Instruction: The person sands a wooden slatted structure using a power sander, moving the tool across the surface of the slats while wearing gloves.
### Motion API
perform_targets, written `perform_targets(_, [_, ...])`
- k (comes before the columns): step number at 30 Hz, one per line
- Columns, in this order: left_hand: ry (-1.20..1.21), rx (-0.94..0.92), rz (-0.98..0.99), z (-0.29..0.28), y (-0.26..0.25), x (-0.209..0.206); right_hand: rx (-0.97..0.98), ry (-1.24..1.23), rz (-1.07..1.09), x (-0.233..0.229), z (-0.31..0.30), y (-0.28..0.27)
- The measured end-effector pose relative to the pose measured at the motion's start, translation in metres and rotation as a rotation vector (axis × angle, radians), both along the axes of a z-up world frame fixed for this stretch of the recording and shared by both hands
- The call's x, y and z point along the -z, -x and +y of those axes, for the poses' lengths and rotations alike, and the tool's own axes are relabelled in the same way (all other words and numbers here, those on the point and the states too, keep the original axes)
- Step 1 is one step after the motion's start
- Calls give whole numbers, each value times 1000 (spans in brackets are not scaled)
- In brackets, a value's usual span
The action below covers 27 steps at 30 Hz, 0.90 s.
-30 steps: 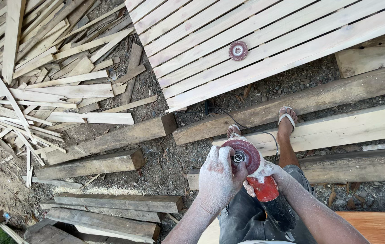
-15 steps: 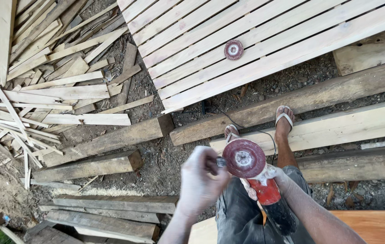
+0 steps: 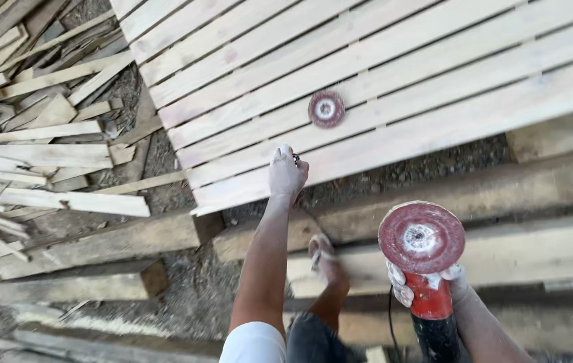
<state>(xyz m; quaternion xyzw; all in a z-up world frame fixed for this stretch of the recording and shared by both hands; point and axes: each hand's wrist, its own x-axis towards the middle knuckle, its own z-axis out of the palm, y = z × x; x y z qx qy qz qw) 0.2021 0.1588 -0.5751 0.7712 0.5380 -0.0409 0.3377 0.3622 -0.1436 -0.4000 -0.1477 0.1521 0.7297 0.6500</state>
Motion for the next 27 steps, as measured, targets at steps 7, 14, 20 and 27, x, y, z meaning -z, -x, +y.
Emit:
perform_targets(7, [-131, 170, 8, 7, -30, 81, 78, 31, -35, 59, 0, -36])
perform_targets(14, [-130, 118, -71, 22, -52, 18, 172, -2, 16, 75, -19, -32])
perform_targets(20, [25, 263, 43, 43, -138, -12, 120, 25, 33, 87, -36, -32])
perform_targets(27, [0, 242, 85, 32, -123, 48, 101, 64, -49, 51, 13, -38])
